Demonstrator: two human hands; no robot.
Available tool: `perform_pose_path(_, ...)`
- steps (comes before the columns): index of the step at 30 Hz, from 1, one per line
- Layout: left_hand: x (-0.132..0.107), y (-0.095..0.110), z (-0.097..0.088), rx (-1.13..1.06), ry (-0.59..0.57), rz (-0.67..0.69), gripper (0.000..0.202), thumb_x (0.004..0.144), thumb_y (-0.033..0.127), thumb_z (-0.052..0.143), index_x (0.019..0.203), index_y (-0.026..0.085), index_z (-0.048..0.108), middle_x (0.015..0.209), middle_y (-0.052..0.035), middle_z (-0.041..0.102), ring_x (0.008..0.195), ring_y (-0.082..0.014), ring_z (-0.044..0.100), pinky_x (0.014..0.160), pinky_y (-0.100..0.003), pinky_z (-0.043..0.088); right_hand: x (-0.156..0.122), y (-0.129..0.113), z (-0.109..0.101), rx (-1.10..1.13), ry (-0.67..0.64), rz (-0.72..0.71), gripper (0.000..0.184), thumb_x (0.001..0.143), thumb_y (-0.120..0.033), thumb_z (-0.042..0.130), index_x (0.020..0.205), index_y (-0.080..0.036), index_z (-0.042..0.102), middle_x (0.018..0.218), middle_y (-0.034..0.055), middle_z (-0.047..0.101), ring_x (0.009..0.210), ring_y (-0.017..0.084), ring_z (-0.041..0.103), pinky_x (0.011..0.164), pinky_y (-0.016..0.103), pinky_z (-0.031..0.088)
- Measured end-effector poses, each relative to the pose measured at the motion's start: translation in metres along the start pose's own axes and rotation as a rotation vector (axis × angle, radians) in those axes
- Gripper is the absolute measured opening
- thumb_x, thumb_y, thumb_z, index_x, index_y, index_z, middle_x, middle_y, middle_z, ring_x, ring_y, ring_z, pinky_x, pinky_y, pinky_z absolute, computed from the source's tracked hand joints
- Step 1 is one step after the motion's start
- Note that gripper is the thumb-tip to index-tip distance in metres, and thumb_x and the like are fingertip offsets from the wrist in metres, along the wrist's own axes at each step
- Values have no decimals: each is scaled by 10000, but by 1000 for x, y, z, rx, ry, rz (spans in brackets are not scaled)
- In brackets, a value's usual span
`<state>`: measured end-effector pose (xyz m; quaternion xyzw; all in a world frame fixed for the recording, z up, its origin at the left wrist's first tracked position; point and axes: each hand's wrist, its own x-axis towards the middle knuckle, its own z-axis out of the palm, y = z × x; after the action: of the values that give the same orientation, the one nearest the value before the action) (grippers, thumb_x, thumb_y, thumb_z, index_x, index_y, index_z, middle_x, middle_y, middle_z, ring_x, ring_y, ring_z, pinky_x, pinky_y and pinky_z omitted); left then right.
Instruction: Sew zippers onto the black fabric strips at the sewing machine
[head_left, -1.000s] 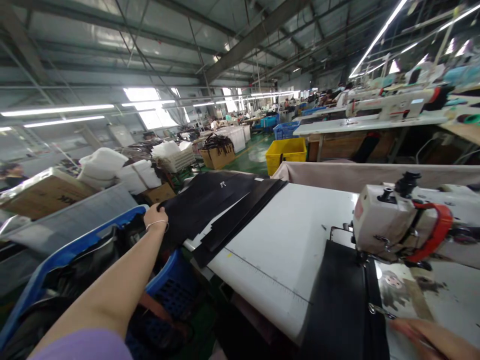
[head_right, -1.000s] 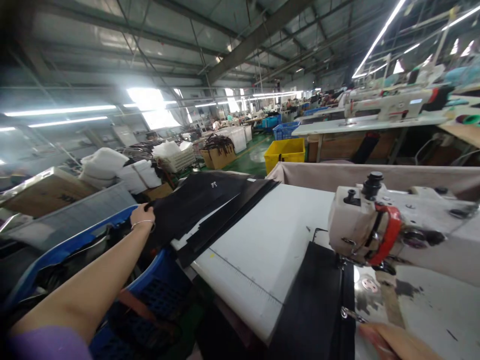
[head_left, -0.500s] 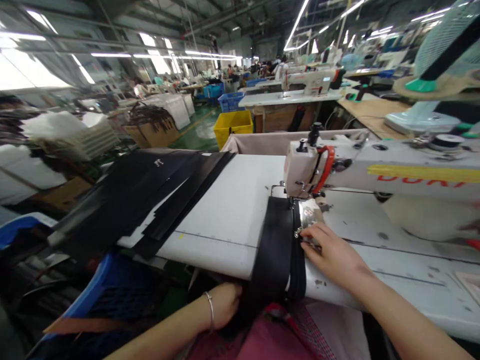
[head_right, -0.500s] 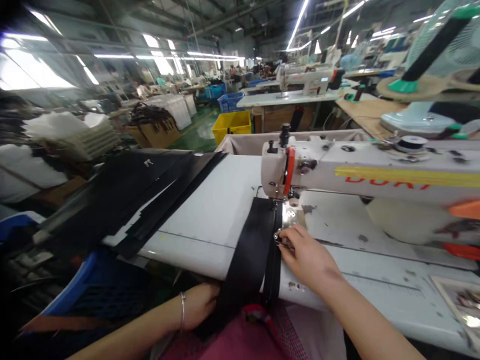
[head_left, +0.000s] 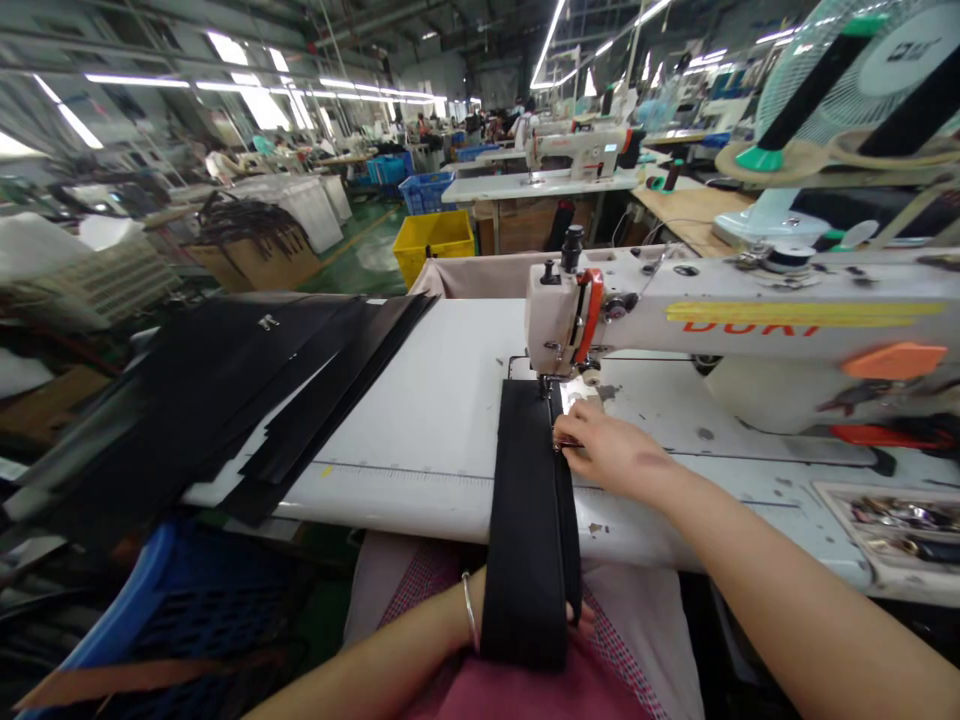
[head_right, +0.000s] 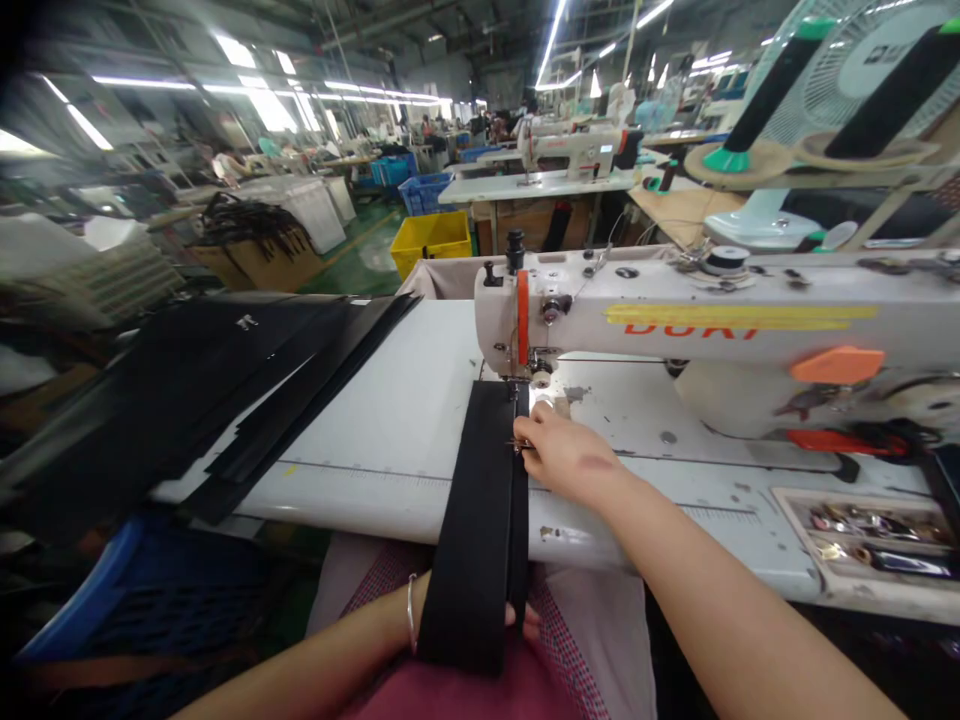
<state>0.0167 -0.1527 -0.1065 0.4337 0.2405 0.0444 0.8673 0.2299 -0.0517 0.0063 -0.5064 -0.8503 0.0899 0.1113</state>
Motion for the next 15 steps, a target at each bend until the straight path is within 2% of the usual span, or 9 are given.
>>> perform_pose_path(3,-2,-9,-2,-140,10,-58,532,761,513,653,1124,125,643,1300,-148,543,1261,-307,461,1107,-465,302,5,-1,-8,-17,-35,-47,134,810,-188,536,936,-230,555,990,22,528,720,139,551,611,268,385)
perform_pose_path(6,-6,-11,-2,-205,15,-82,466,747,453,681,1079,128,658,1306,-141,540,1253,-294,470,1108,-441,301,7,-2,-11,-27,-49,-88,247,808,-171,523,1042,-248,538,1026,25,526,752,147,550,630,272,380)
perform_pose_path(8,-8,-11,-1,-224,26,-82,387,740,381,702,1032,129,676,1246,-121,584,1234,-269,482,1111,-402,295,6,-2,-12,-36,-48,-97,269,808,-178,521,1066,-252,535,1033,28,522,737,146,544,622,276,373)
perform_pose_path(10,-6,-11,2,-233,30,-89,317,751,335,696,998,135,687,1165,-101,624,1199,-244,502,1096,-372,311,6,-2,-12,-46,-37,-89,209,811,-218,535,1019,-231,547,1005,36,521,710,150,533,600,282,362)
perform_pose_path(15,6,-18,4,-279,-23,-172,263,765,289,645,966,122,673,958,-74,652,949,-206,612,929,-373,436,3,-2,-12,-25,-50,-127,175,809,-356,618,925,-231,583,1001,16,531,733,143,541,599,266,372)
